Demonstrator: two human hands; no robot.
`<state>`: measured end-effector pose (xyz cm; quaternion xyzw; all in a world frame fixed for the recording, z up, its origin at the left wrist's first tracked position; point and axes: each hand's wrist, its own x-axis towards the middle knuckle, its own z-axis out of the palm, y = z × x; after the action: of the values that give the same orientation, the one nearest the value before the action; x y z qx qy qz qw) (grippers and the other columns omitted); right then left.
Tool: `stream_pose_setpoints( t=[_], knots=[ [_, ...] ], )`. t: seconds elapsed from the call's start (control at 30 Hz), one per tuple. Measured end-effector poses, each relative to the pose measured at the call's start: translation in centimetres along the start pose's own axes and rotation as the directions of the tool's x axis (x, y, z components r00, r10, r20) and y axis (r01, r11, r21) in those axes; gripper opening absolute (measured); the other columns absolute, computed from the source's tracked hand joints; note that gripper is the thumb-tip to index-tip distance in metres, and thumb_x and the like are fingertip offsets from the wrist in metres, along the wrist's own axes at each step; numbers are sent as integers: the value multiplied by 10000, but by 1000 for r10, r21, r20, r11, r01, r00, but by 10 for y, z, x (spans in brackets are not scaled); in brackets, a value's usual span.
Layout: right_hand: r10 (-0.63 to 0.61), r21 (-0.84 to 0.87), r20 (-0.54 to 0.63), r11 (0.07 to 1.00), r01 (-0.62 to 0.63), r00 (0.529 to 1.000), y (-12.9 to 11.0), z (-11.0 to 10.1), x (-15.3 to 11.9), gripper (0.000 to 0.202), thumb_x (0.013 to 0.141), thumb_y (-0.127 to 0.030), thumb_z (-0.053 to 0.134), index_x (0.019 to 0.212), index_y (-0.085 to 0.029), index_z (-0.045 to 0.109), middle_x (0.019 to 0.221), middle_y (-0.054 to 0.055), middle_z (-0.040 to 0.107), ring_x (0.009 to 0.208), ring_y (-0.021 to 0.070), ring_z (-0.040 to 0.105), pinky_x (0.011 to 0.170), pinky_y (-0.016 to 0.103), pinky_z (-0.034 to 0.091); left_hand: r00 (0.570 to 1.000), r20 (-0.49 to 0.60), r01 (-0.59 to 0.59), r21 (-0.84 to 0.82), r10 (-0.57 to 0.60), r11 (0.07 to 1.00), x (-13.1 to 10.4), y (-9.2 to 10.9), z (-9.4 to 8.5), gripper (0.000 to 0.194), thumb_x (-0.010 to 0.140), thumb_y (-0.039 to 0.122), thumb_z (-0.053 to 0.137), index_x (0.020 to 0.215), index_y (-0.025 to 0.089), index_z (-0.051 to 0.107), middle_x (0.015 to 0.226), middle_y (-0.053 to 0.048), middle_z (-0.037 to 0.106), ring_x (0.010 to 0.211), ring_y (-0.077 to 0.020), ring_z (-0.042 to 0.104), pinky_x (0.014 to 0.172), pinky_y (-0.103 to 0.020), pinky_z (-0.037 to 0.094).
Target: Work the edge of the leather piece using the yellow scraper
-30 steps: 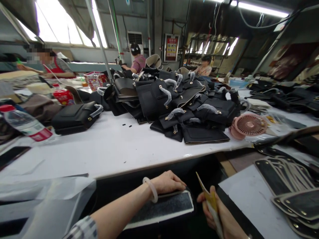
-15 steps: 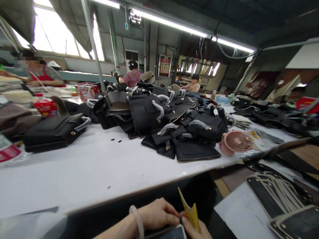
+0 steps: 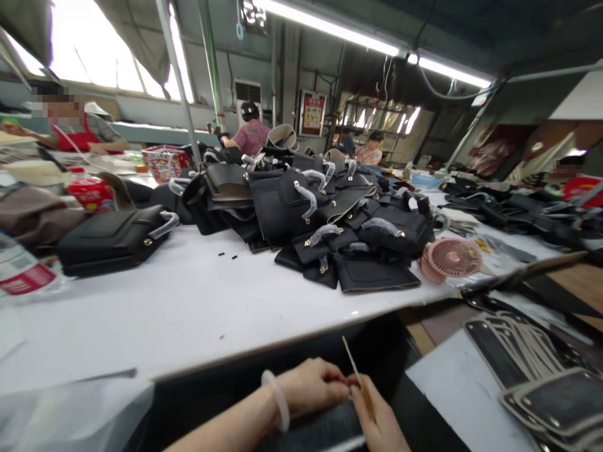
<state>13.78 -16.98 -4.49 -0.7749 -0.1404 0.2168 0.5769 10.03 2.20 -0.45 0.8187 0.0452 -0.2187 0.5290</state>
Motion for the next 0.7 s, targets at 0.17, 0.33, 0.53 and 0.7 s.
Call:
stream_pose_setpoints(
  t=[0.17,0.33,0.53,0.7],
  knots=[
    [213,230,-79,955,-190,974,1,3,-9,641,722,-718,684,1044,-164,703,1024,105,723,1071,314,625,996,402,458,997,77,-10,-78,16,997,0,-5,-2,426,859,447,571,1181,216,728,1093,-35,749,1022,-235,650,902,-320,484],
    [290,411,-49,878,-245,956,0,3,-14,571,707,-616,760,1071,-178,727,1038,86,740,1061,307,649,931,388,520,997,72,17,-71,-12,997,9,7,-9,368,802,382,621,1095,218,771,1049,-17,767,1015,-226,661,940,-316,478],
    [300,454,-43,855,-249,953,1,5,-22,545,745,-598,749,1120,-202,730,1111,74,735,1160,315,616,1010,413,487,995,74,66,0,-65,998,25,19,-11,283,686,300,702,932,215,812,801,11,747,861,-219,653,808,-301,497],
    [266,334,-97,917,-220,959,18,5,-30,609,768,-654,705,1154,-183,713,1234,91,691,1300,319,514,1166,418,317,992,95,86,27,-88,996,22,21,-7,286,700,297,689,954,220,798,898,-2,761,927,-219,668,826,-298,499]
  ],
)
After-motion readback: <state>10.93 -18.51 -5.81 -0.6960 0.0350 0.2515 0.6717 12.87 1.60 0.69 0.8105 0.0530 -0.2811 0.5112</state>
